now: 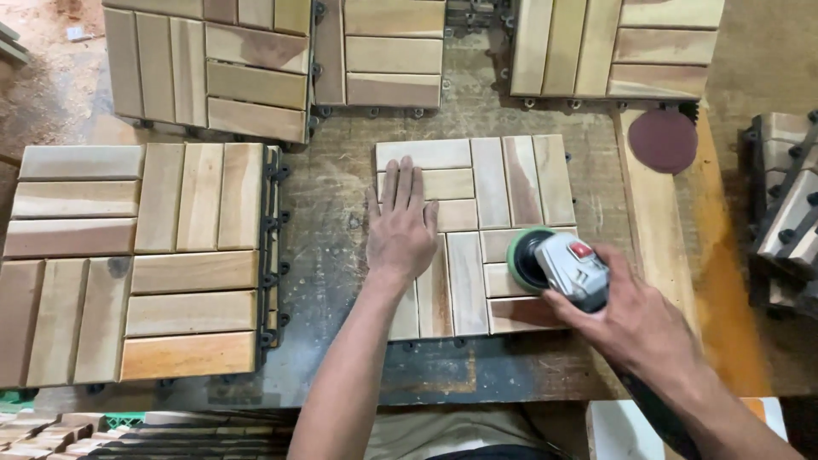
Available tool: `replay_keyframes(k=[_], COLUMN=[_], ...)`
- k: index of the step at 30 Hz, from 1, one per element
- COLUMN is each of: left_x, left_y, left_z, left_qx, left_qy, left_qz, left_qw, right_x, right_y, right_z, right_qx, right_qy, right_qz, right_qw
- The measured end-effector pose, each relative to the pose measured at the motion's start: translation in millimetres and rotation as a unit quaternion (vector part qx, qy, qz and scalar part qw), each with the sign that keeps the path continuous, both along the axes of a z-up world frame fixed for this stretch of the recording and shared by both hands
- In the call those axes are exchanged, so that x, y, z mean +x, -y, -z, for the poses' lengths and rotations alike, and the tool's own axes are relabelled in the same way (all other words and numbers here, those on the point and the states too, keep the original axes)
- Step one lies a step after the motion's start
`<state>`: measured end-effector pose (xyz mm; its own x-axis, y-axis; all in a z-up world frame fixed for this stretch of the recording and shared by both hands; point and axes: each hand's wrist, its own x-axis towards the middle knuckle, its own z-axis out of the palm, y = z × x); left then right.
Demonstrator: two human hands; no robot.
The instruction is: The person uses an orbital sander to smooth the surface of a wooden block composed of multiple smaller pieces arranged in a pattern. The person holds the block steady with one hand while operating the sander with the other, moving it across the surface.
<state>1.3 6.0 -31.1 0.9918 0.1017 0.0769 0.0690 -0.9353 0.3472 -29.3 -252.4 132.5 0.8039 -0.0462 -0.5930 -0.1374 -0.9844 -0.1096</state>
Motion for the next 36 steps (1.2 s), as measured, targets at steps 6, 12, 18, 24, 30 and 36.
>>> replay_keyframes(k=[6,12,18,24,30,36], left_x=[-0.2,0.8,-1.5,1.8,1.9,-1.0], left_y=[0.9,-0.1,-3.7,0.1,1.4,1.5], left_z=[-1.1,-4.4,1.4,0.7,0.2,-10.4], left_qx=[-0.002,-0.012,-0.040,-0.017,-0.014,-0.024], left_qy=[-0.007,-0.029,0.007,0.001,-0.001,-0.038], left_qz=[-0.002,-0.003,0.010,-0.004,-0.006,-0.004], left_qw=[1.000,1.000,0.999,1.000,1.000,0.999], right_x=[-31.2,-49.9,-61.9,-40.0,-48.4,-74.4], right_y=[14.9,-2.3,-4.3,16.3,2.0,-7.0], right_z=[-8.7,17.8,36.9,-14.4,-17.9,29.3], right_qx=[-0.049,-0.025,0.044,-0.052,-0.052,-0.017], right_qy=[-0.023,-0.017,0.043,-0.003,-0.035,0.018], right_qz=[0.114,0.012,-0.060,0.183,0.166,0.002], right_qw=[0.992,0.999,0.996,0.982,0.984,1.000])
